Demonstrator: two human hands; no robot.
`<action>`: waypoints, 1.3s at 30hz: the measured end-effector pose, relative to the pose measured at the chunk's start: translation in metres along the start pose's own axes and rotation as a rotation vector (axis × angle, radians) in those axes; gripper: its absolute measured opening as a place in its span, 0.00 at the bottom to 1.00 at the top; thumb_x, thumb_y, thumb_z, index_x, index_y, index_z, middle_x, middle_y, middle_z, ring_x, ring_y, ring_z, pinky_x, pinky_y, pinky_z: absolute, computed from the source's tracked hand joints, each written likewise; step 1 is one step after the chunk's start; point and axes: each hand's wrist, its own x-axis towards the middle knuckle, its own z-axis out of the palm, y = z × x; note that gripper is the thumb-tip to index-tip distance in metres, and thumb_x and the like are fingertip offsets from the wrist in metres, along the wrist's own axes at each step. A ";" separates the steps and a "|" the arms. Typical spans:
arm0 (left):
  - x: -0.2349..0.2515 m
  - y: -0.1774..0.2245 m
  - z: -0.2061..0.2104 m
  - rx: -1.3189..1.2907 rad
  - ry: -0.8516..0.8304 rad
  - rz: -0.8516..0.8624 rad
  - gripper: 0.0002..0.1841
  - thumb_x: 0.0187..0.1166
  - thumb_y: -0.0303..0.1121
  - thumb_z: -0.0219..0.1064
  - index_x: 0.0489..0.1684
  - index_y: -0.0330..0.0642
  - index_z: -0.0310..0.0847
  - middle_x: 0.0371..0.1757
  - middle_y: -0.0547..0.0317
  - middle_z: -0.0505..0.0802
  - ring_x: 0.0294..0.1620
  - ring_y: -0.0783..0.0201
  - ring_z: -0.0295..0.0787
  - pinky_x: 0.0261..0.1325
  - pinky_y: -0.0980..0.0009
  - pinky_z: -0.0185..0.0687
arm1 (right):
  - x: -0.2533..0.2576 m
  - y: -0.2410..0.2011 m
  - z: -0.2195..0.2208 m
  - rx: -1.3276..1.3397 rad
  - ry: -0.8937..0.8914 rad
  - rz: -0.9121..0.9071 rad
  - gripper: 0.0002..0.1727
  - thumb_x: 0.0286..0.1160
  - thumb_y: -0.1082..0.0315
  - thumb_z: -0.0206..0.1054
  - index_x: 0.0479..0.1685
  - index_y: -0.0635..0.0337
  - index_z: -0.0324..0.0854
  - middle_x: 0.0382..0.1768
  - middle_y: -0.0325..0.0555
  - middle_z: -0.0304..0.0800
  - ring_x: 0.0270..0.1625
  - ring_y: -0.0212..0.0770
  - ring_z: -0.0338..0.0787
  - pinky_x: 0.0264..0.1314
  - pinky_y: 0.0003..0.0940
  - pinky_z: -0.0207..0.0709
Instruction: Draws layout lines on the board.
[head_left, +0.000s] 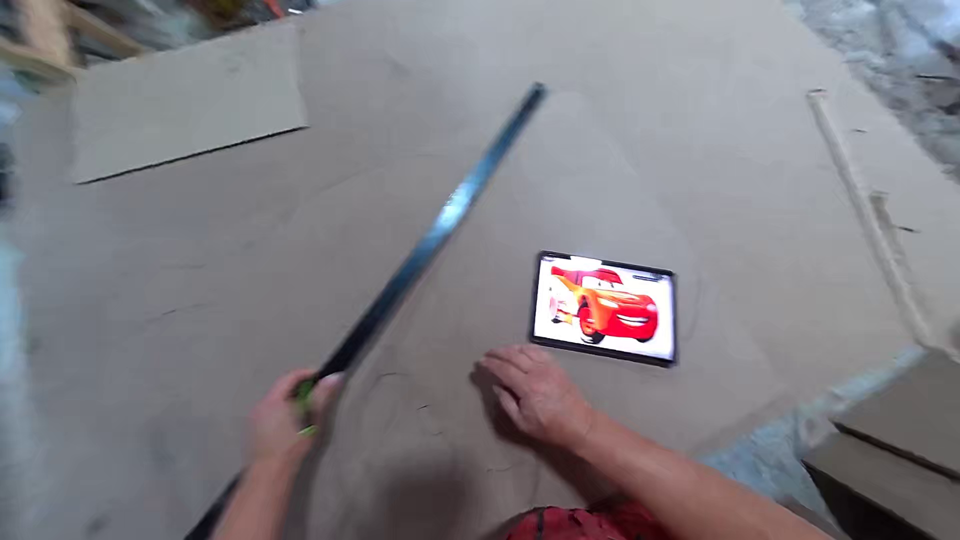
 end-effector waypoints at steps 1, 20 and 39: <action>0.010 0.006 0.008 0.025 0.000 -0.049 0.17 0.79 0.38 0.75 0.56 0.33 0.86 0.40 0.38 0.92 0.38 0.46 0.91 0.46 0.41 0.86 | 0.019 -0.002 0.004 -0.019 -0.011 0.003 0.20 0.85 0.58 0.60 0.72 0.44 0.84 0.76 0.34 0.84 0.80 0.37 0.79 0.83 0.43 0.72; 0.070 -0.069 -0.017 0.275 -0.090 0.662 0.18 0.80 0.51 0.66 0.44 0.45 0.88 0.27 0.62 0.87 0.30 0.64 0.88 0.35 0.64 0.88 | 0.193 0.070 0.060 -0.445 0.299 -0.162 0.43 0.76 0.51 0.56 0.95 0.51 0.55 0.94 0.43 0.56 0.96 0.45 0.53 0.96 0.62 0.39; 0.122 -0.099 0.035 0.292 0.360 0.218 0.23 0.82 0.57 0.65 0.56 0.50 0.91 0.57 0.45 0.87 0.63 0.45 0.81 0.69 0.46 0.74 | 0.199 0.072 0.057 -0.346 0.293 0.072 0.20 0.86 0.52 0.59 0.66 0.50 0.88 0.69 0.50 0.86 0.81 0.54 0.77 0.91 0.66 0.51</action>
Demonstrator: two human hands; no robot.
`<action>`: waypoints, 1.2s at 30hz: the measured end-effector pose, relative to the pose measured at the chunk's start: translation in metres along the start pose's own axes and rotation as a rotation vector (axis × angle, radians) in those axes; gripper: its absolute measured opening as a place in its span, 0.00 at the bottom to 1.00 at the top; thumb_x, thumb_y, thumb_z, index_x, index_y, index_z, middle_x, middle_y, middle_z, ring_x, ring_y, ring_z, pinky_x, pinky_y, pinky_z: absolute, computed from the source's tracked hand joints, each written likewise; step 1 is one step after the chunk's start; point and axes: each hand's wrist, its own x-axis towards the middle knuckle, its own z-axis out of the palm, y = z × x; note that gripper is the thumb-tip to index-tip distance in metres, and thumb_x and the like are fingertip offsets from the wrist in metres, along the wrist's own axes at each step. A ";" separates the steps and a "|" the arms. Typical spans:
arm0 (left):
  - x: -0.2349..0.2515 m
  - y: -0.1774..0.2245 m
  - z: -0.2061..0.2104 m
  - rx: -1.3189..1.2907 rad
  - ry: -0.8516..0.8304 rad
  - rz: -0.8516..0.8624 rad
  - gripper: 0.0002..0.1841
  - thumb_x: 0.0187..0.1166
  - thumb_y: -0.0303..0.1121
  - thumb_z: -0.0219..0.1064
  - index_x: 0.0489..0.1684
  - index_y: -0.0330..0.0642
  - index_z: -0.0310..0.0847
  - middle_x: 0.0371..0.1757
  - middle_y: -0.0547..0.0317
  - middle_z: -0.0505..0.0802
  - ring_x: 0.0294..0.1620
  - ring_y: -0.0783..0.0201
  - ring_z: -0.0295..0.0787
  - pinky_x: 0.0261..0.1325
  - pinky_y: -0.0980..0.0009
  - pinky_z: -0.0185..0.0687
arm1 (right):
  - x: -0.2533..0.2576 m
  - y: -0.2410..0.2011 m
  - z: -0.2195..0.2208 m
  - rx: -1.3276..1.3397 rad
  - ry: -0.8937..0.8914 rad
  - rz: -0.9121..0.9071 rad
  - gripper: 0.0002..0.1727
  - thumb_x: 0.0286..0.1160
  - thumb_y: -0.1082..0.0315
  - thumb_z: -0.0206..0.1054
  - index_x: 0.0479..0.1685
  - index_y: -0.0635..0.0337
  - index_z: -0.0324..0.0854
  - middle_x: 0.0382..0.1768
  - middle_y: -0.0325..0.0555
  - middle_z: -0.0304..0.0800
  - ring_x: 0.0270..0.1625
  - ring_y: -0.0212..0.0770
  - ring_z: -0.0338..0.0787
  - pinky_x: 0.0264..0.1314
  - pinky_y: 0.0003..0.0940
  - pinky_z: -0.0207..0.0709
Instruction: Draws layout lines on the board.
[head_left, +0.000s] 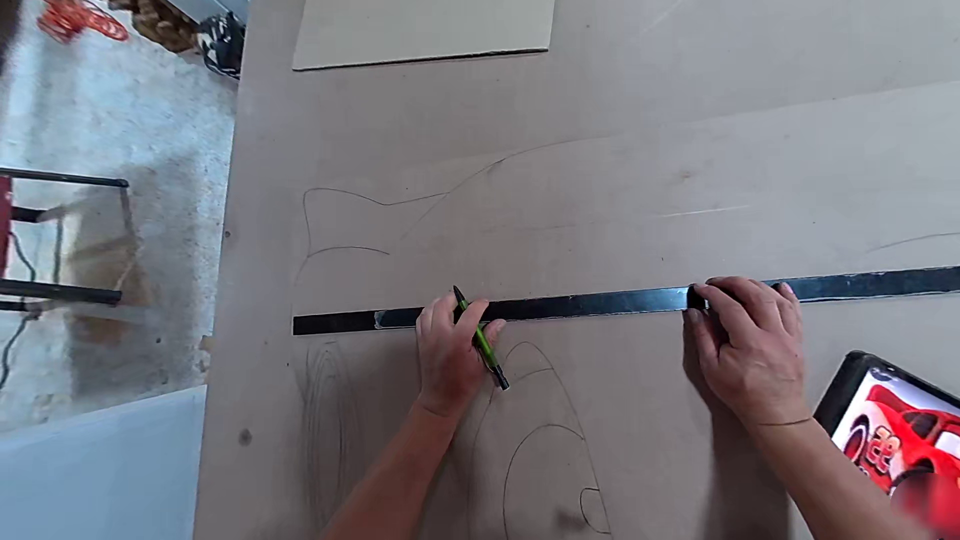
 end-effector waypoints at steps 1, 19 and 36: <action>0.000 -0.001 0.001 0.002 0.003 0.001 0.22 0.83 0.57 0.65 0.57 0.50 0.91 0.57 0.45 0.87 0.63 0.45 0.81 0.69 0.46 0.74 | 0.000 -0.001 0.000 -0.003 0.001 0.004 0.20 0.86 0.52 0.59 0.66 0.50 0.88 0.69 0.50 0.86 0.81 0.55 0.77 0.91 0.68 0.50; -0.002 0.001 0.006 -0.050 0.061 0.029 0.20 0.82 0.54 0.68 0.63 0.54 0.88 0.60 0.49 0.84 0.69 0.48 0.78 0.75 0.48 0.69 | -0.006 0.005 0.000 0.055 0.008 -0.094 0.20 0.83 0.66 0.57 0.63 0.44 0.92 0.69 0.47 0.88 0.79 0.54 0.81 0.89 0.70 0.56; 0.007 0.006 -0.001 -0.080 -0.022 0.068 0.22 0.81 0.45 0.69 0.51 0.29 0.89 0.51 0.25 0.86 0.57 0.32 0.82 0.67 0.42 0.71 | -0.004 0.003 -0.001 0.004 -0.003 -0.052 0.20 0.79 0.60 0.62 0.67 0.33 0.90 0.74 0.35 0.85 0.85 0.47 0.73 0.91 0.74 0.44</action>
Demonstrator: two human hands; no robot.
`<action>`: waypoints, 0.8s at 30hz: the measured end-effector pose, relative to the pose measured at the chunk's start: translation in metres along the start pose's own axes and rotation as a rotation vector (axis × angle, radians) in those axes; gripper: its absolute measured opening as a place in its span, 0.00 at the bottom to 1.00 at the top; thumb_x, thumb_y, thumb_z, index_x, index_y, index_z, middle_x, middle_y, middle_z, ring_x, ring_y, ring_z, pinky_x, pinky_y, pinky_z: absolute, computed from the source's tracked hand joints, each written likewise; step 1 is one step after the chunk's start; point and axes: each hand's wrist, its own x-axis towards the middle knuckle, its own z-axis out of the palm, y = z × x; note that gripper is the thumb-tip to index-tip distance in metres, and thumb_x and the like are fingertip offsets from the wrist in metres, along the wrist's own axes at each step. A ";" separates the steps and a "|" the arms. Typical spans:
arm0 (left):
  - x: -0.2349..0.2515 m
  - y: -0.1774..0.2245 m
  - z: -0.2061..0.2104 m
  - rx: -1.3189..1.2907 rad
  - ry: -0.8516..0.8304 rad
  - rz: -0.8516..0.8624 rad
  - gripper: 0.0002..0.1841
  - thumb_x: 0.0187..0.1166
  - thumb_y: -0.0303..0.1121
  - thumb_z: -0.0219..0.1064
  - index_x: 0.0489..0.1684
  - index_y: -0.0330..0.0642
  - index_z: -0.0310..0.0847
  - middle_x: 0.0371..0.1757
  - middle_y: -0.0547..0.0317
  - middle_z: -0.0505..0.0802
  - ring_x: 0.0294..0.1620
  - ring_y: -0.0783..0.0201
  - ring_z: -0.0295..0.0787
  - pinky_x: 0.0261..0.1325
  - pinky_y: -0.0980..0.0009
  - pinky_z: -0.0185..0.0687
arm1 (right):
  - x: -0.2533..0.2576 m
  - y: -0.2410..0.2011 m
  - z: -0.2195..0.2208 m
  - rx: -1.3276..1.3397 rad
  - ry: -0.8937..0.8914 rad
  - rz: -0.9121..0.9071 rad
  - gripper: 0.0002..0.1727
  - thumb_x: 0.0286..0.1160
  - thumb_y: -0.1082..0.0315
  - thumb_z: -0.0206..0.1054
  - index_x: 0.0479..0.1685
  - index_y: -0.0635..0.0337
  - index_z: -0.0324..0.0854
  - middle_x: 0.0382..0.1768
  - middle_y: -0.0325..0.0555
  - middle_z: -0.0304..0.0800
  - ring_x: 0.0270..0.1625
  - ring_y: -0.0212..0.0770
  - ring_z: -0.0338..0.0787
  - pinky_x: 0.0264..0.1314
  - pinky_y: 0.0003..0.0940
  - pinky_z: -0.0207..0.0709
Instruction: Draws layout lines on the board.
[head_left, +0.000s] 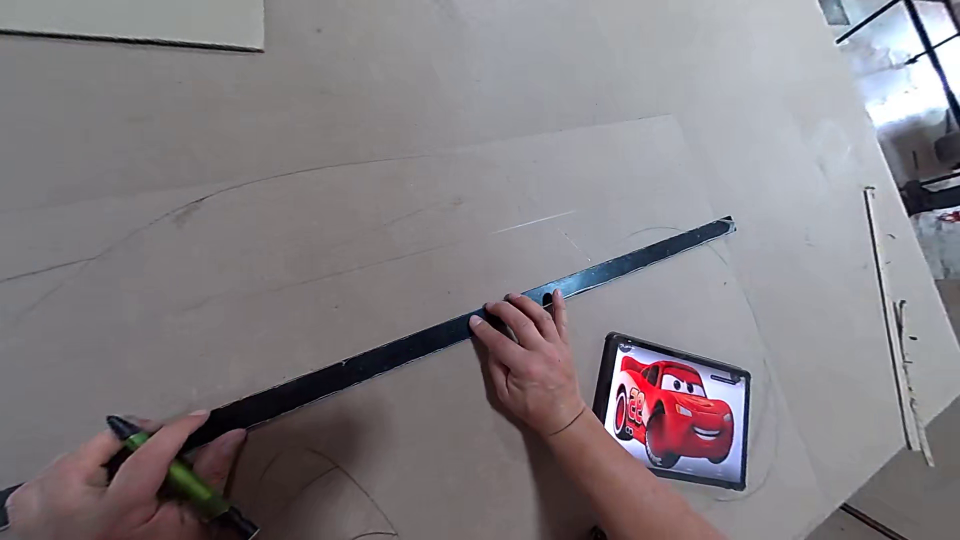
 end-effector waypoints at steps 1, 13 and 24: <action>0.001 0.002 0.000 -0.004 -0.001 0.001 0.21 0.81 0.44 0.70 0.50 0.28 0.89 0.50 0.24 0.86 0.56 0.32 0.81 0.66 0.43 0.71 | 0.000 0.000 0.000 -0.018 0.003 0.014 0.21 0.80 0.60 0.62 0.68 0.31 0.89 0.76 0.33 0.84 0.87 0.48 0.72 0.91 0.76 0.43; 0.003 0.007 -0.003 -0.003 -0.009 0.006 0.21 0.81 0.42 0.69 0.48 0.26 0.89 0.49 0.23 0.86 0.56 0.33 0.82 0.67 0.47 0.72 | 0.002 0.002 0.002 0.033 -0.017 0.043 0.22 0.81 0.62 0.59 0.71 0.34 0.87 0.81 0.36 0.79 0.90 0.47 0.67 0.92 0.76 0.41; 0.001 0.001 0.000 0.004 0.012 -0.009 0.23 0.80 0.46 0.70 0.49 0.28 0.89 0.51 0.23 0.86 0.57 0.32 0.82 0.67 0.45 0.72 | 0.004 0.002 0.002 0.064 -0.030 0.047 0.23 0.81 0.62 0.59 0.72 0.34 0.87 0.81 0.36 0.79 0.90 0.47 0.66 0.92 0.76 0.40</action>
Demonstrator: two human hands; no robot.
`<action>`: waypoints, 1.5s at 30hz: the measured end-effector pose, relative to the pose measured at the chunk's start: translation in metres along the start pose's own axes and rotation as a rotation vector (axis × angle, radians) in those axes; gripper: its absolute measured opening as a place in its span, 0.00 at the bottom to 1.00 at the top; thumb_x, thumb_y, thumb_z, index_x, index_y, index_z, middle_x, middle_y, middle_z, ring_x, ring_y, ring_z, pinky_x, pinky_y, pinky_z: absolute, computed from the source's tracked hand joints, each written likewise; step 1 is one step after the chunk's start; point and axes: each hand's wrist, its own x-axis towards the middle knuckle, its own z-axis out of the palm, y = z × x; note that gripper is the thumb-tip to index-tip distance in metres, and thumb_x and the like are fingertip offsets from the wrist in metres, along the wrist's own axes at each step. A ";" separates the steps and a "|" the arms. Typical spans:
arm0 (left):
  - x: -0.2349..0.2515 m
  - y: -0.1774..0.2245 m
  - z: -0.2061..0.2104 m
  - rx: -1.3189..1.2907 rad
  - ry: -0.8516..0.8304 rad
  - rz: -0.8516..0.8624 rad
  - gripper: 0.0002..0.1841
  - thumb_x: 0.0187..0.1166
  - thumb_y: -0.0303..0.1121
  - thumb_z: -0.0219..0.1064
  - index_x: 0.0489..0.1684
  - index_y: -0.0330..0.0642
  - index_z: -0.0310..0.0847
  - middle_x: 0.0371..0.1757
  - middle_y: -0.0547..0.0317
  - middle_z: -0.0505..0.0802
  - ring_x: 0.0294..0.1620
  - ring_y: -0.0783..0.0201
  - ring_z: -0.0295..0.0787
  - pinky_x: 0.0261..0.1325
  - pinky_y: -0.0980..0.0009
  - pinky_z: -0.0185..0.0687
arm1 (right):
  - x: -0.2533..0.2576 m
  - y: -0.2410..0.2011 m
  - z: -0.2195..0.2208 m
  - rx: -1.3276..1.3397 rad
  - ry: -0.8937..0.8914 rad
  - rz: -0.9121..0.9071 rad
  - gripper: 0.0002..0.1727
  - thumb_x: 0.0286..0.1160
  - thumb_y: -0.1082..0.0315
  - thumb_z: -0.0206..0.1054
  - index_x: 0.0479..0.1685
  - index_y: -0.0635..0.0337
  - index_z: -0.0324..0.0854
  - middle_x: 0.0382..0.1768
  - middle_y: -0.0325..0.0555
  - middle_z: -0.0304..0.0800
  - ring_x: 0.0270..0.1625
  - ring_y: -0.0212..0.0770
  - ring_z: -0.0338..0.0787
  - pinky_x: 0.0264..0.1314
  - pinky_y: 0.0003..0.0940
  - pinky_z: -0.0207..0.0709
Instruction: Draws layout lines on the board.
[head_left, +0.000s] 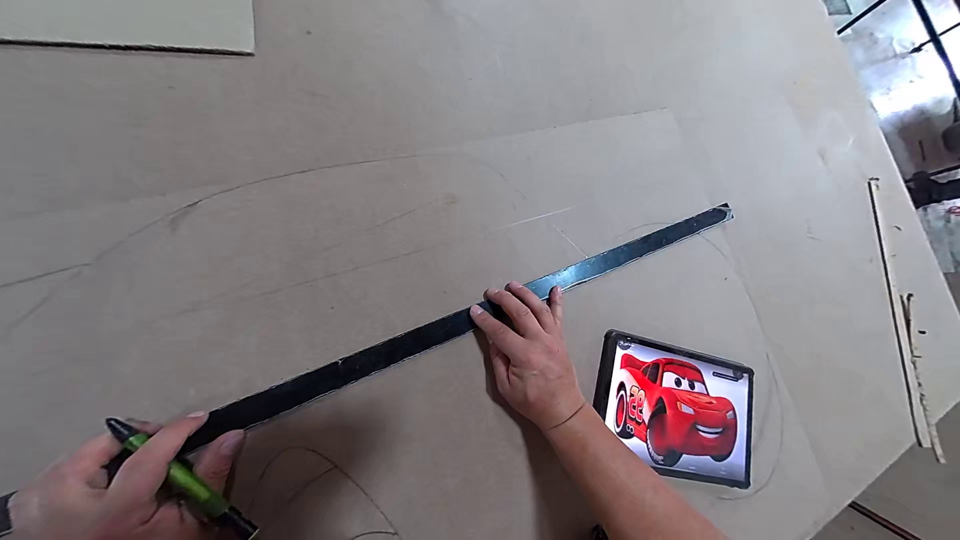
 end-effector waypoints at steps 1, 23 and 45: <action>0.000 -0.001 0.000 0.001 0.001 -0.001 0.23 0.80 0.46 0.70 0.50 0.28 0.89 0.51 0.23 0.86 0.57 0.32 0.82 0.67 0.44 0.72 | 0.000 0.000 0.000 -0.001 -0.005 0.000 0.23 0.81 0.62 0.59 0.72 0.34 0.86 0.81 0.36 0.79 0.90 0.47 0.66 0.92 0.75 0.39; 0.013 0.007 -0.025 -0.450 0.004 -0.222 0.21 0.92 0.44 0.55 0.75 0.45 0.81 0.47 0.66 0.94 0.45 0.71 0.90 0.50 0.71 0.89 | -0.002 -0.003 -0.001 -0.037 0.000 0.014 0.24 0.85 0.63 0.50 0.72 0.45 0.87 0.71 0.57 0.86 0.81 0.60 0.78 0.91 0.67 0.52; 0.060 0.016 -0.029 -0.452 -0.289 -0.325 0.07 0.84 0.43 0.69 0.42 0.54 0.89 0.25 0.72 0.89 0.19 0.74 0.79 0.21 0.76 0.75 | -0.004 -0.002 -0.002 -0.024 0.027 0.016 0.23 0.83 0.64 0.53 0.67 0.45 0.90 0.70 0.56 0.87 0.80 0.59 0.79 0.90 0.69 0.52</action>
